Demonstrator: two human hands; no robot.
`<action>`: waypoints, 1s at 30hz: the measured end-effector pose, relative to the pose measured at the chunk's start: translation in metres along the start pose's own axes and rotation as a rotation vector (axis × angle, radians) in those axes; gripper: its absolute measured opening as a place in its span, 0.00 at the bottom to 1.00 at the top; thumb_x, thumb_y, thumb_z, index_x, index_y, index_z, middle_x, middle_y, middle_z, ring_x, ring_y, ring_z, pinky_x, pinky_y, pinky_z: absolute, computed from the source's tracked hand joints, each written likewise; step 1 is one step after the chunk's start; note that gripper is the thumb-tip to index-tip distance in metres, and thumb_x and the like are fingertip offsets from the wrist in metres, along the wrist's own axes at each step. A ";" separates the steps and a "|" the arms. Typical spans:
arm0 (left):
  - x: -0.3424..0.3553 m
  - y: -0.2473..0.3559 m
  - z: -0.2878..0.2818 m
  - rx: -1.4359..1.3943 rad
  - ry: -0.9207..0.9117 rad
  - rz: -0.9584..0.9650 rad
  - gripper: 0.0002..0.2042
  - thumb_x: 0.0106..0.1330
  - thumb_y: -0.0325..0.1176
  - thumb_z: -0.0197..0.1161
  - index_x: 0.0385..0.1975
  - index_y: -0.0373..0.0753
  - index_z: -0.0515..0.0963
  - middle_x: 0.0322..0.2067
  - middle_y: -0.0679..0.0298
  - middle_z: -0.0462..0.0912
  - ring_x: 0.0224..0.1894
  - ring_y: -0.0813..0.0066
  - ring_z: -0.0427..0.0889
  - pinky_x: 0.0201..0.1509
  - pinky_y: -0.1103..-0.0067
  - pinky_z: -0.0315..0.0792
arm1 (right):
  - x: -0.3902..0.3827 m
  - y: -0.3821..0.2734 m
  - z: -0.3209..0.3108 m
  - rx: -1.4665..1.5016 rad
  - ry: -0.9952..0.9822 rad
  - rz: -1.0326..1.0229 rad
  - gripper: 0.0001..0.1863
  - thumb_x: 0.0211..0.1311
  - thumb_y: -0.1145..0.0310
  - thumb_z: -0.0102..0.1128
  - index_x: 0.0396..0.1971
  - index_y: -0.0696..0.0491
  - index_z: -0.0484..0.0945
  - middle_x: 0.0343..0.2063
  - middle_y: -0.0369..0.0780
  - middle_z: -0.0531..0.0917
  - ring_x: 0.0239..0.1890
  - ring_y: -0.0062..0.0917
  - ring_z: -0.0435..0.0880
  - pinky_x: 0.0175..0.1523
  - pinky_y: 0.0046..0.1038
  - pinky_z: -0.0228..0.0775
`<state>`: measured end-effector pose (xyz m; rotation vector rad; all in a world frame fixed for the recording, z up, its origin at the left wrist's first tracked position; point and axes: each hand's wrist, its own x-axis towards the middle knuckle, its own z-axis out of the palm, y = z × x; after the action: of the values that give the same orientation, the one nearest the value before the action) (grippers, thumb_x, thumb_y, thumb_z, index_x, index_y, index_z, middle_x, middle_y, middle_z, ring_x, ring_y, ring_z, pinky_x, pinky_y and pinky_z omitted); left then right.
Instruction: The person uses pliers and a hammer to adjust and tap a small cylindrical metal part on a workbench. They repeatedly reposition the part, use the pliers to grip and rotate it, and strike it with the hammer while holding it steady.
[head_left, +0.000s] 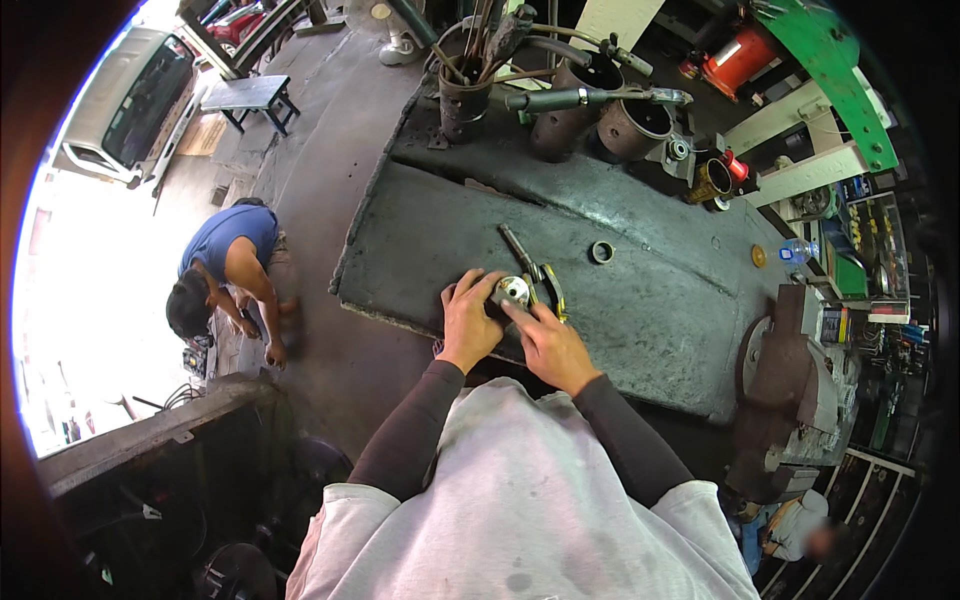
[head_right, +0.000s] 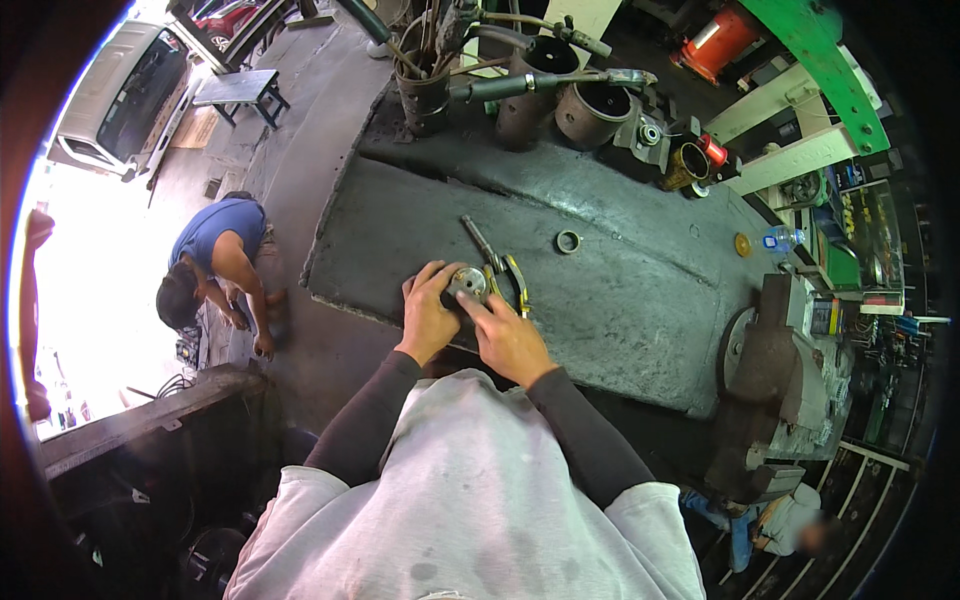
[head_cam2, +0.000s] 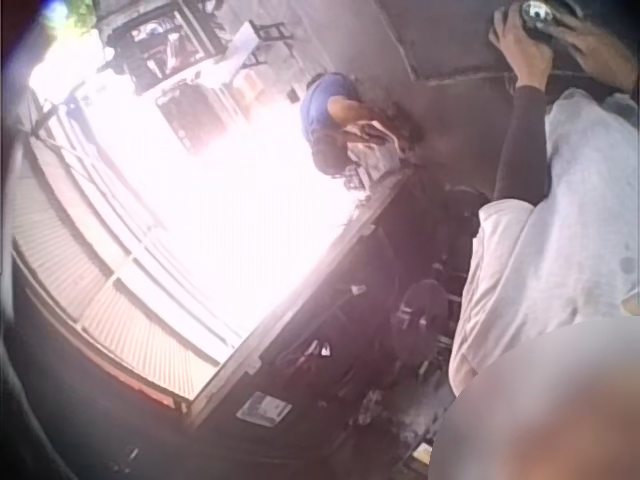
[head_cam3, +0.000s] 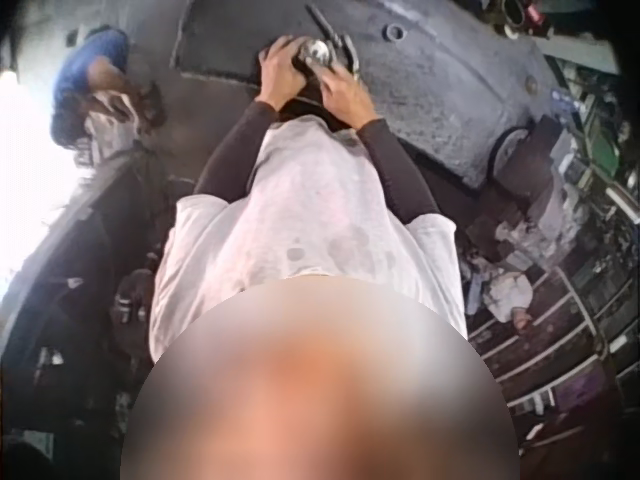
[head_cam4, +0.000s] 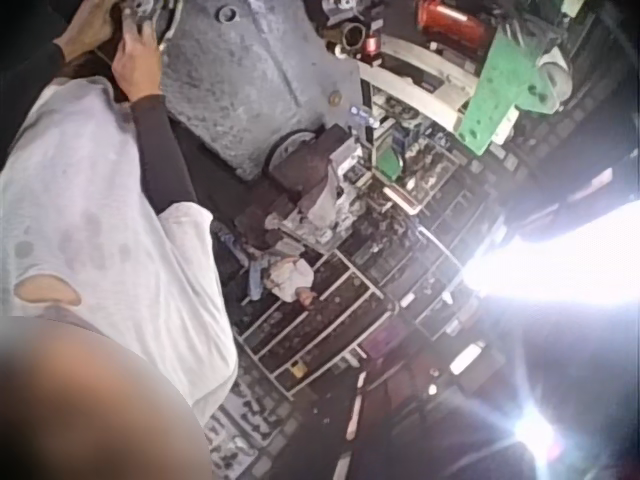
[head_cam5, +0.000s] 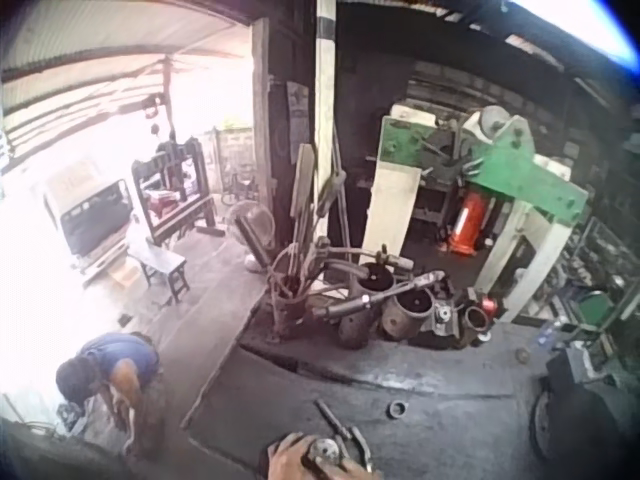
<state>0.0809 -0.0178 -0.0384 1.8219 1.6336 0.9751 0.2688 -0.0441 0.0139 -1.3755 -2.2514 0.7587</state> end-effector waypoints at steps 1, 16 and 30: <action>0.000 0.001 -0.001 0.021 -0.017 -0.019 0.27 0.56 0.28 0.74 0.60 0.45 0.84 0.55 0.59 0.89 0.69 0.56 0.78 0.70 0.60 0.64 | -0.001 -0.001 -0.001 -0.019 -0.026 0.022 0.29 0.71 0.75 0.60 0.71 0.44 0.78 0.47 0.46 0.81 0.40 0.48 0.88 0.42 0.47 0.83; 0.000 0.005 -0.004 0.012 -0.024 -0.021 0.26 0.58 0.25 0.70 0.61 0.42 0.84 0.57 0.52 0.87 0.69 0.54 0.78 0.72 0.61 0.64 | 0.001 -0.004 -0.006 0.024 -0.025 -0.020 0.30 0.69 0.75 0.59 0.72 0.44 0.78 0.47 0.47 0.80 0.38 0.49 0.88 0.42 0.47 0.85; 0.000 0.004 -0.003 0.002 -0.043 -0.042 0.27 0.56 0.26 0.72 0.60 0.42 0.84 0.57 0.53 0.87 0.68 0.54 0.78 0.72 0.60 0.64 | 0.000 -0.002 -0.006 -0.051 -0.058 -0.020 0.31 0.69 0.75 0.60 0.72 0.44 0.78 0.46 0.45 0.81 0.36 0.47 0.88 0.41 0.47 0.84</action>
<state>0.0809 -0.0187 -0.0334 1.7906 1.6405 0.9100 0.2713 -0.0434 0.0196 -1.3683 -2.3408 0.7490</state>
